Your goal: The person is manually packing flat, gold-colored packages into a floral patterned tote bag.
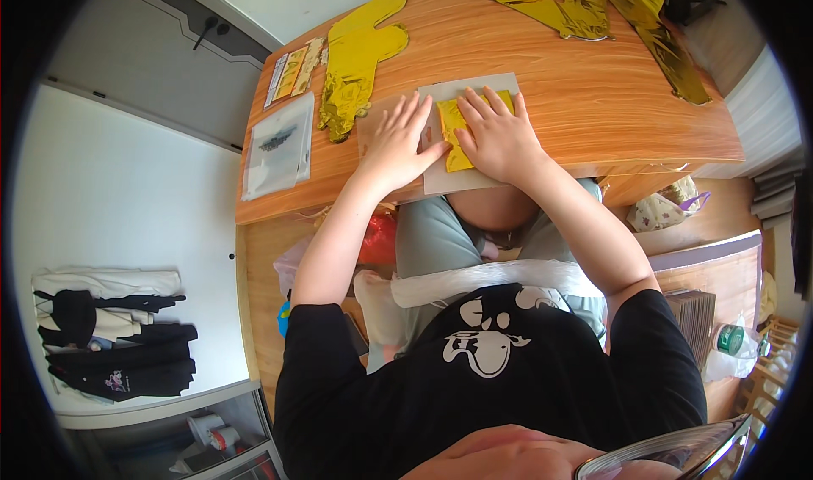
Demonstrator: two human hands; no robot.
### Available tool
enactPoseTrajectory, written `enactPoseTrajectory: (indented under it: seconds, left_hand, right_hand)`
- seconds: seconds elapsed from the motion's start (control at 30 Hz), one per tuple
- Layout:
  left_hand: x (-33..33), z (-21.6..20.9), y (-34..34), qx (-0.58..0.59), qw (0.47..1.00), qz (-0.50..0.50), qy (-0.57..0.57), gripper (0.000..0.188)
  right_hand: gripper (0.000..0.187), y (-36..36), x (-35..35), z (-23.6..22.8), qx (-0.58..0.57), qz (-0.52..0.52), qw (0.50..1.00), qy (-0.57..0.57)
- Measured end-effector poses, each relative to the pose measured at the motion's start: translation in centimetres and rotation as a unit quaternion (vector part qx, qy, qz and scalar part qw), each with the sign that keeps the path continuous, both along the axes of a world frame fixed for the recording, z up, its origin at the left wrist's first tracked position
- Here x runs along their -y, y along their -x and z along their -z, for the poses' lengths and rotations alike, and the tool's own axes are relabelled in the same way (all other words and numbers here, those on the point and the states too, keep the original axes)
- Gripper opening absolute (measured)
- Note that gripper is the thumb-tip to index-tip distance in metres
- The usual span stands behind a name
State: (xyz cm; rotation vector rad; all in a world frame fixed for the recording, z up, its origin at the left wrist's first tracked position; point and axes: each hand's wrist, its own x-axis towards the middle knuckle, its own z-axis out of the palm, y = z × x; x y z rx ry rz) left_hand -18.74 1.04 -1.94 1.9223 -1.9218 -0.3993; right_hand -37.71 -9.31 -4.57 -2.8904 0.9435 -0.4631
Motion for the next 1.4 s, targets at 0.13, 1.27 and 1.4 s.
enactPoseTrajectory:
  seconds: [0.13,1.27,1.4]
  left_hand:
    - [-0.5,1.2,-0.4,0.17,0.985,-0.035,-0.01,0.084]
    - [-2.7,0.6,1.5,0.178,0.984,-0.005,0.005,0.078]
    - [-3.0,1.2,1.2,0.198,0.98,-0.011,0.012,0.078]
  right_hand:
    - [0.069,-0.5,-0.6,-0.3,-0.004,0.006,1.0,-0.009]
    - [0.082,-1.8,-2.0,-0.3,0.19,-0.073,0.959,-0.198]
    - [0.073,3.0,-0.2,-2.0,0.045,-0.125,0.978,-0.163]
